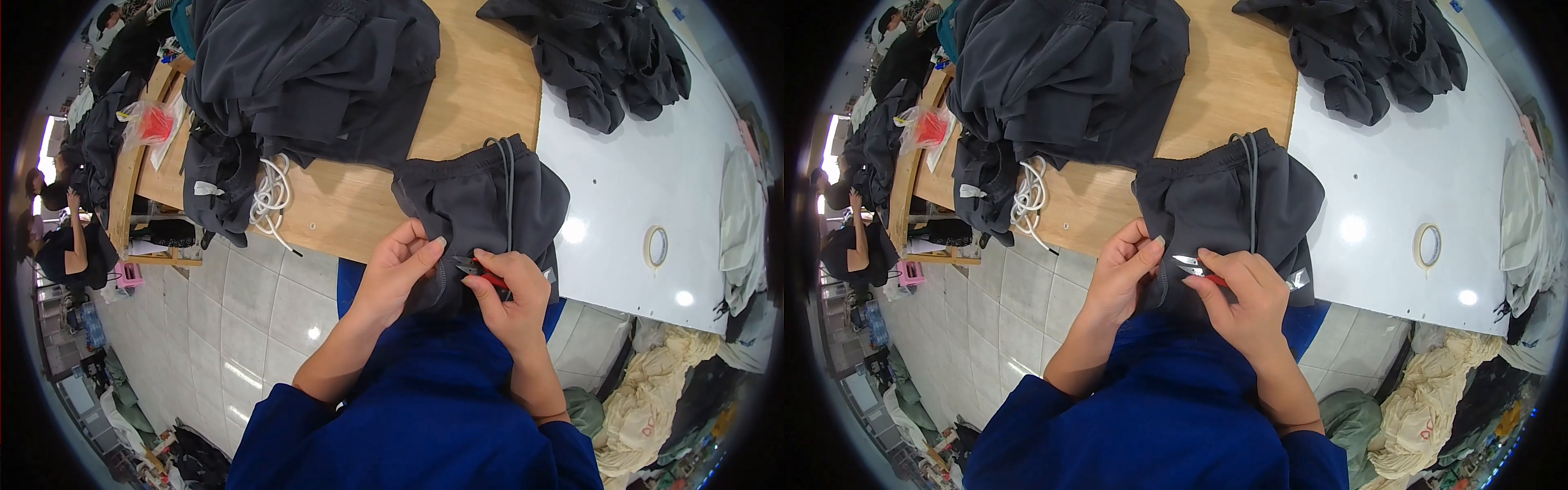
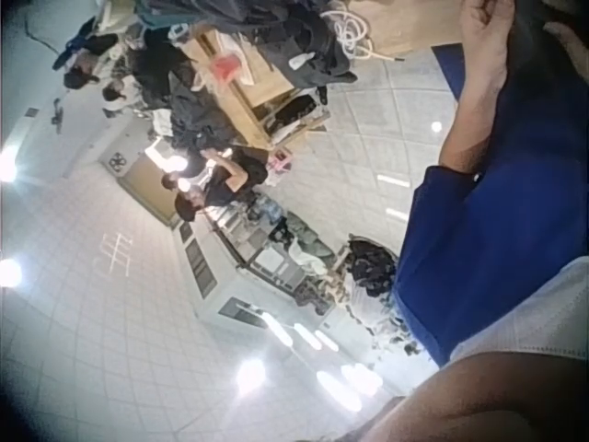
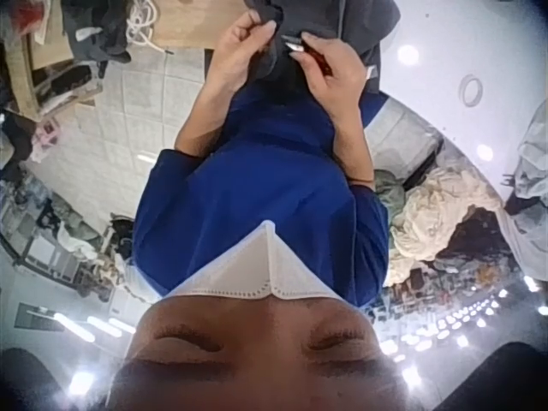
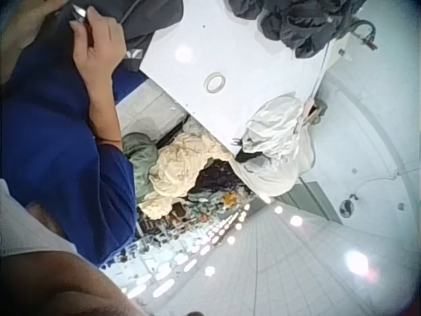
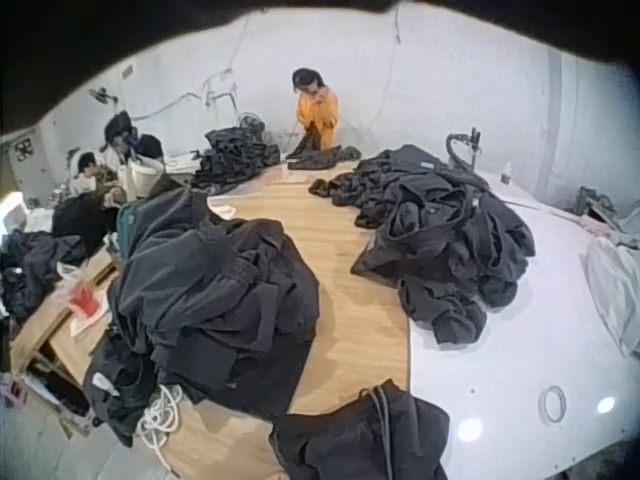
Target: Remove excess threads and perform quality checks on manufactured shorts using snips.
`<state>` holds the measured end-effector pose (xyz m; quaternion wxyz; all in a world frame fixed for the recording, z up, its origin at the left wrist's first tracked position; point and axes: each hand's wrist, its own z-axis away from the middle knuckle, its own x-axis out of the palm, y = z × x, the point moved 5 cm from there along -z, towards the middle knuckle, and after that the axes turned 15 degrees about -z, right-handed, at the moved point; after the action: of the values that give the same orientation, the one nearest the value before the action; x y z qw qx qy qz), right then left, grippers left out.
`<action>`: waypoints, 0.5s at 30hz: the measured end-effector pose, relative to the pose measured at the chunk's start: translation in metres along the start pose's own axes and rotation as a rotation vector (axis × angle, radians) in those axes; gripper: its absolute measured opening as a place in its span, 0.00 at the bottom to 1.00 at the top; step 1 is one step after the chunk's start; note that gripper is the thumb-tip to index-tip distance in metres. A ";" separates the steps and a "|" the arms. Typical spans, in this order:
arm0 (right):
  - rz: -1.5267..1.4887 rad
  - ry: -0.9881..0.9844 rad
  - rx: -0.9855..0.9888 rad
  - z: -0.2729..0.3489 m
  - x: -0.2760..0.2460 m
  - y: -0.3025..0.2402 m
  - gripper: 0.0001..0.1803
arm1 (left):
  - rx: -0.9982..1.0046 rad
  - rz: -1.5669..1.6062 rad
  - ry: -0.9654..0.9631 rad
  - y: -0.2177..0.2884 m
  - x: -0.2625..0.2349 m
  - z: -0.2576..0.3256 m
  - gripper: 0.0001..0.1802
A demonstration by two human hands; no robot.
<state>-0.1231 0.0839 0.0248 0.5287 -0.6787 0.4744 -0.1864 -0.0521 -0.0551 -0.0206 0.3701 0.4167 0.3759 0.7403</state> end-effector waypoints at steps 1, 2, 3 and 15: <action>0.010 -0.008 -0.024 -0.001 0.000 -0.001 0.13 | -0.012 0.003 0.009 0.000 0.000 0.000 0.05; 0.010 -0.009 -0.023 -0.001 0.000 -0.001 0.13 | -0.014 0.004 0.010 0.000 0.000 0.000 0.05; 0.029 -0.011 -0.032 -0.001 0.001 -0.002 0.13 | -0.017 0.008 0.010 0.001 -0.001 0.000 0.05; -0.209 0.280 0.343 0.021 -0.033 0.053 0.12 | -0.064 -1.374 0.136 -0.020 -0.069 0.021 0.13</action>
<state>-0.1470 0.1240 -0.0223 0.5430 -0.5922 0.4315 -0.4101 -0.0026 -0.1001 -0.0537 0.7429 0.0254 0.5553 0.3730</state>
